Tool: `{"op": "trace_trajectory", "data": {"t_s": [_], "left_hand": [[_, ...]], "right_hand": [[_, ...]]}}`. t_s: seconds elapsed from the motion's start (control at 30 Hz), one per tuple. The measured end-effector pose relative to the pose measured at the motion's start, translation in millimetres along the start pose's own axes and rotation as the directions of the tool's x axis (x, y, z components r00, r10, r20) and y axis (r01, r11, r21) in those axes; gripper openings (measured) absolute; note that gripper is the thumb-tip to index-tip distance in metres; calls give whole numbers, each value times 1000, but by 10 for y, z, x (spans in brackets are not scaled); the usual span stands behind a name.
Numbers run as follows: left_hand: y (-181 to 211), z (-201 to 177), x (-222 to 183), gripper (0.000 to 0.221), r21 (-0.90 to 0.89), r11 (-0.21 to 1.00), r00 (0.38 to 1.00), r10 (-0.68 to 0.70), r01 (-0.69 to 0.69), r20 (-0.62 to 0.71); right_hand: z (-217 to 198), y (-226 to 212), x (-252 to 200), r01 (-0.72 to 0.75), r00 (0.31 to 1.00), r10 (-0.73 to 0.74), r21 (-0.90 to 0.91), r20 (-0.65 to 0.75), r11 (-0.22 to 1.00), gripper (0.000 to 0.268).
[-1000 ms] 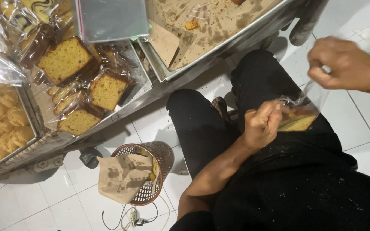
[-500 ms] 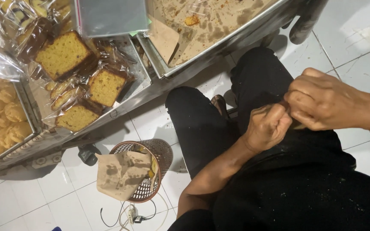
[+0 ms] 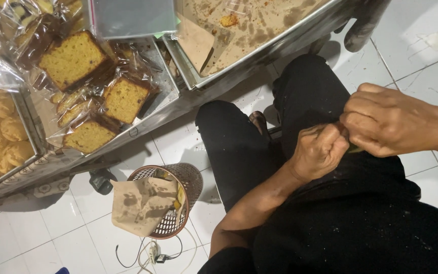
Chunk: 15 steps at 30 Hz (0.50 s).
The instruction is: Wrapping individual slices of cake into small plastic bags for sale.
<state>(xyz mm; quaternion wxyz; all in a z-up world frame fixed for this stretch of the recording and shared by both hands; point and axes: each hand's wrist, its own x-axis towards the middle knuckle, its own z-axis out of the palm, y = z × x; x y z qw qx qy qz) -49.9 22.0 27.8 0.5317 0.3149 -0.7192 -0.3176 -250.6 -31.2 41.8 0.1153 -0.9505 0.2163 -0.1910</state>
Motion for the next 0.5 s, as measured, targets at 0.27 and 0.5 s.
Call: {"op": "trace_trajectory", "data": {"t_s": [0.27, 0.5], "left_hand": [[-21, 43, -59, 25, 8, 998, 997, 66, -65, -49], [-198, 92, -224, 28, -164, 986, 989, -9, -15, -145]], "right_hand": [[143, 109, -9, -1, 999, 7, 105, -52, 995, 19], [386, 1269, -1093, -633, 710, 701, -380, 63, 675, 21]]}}
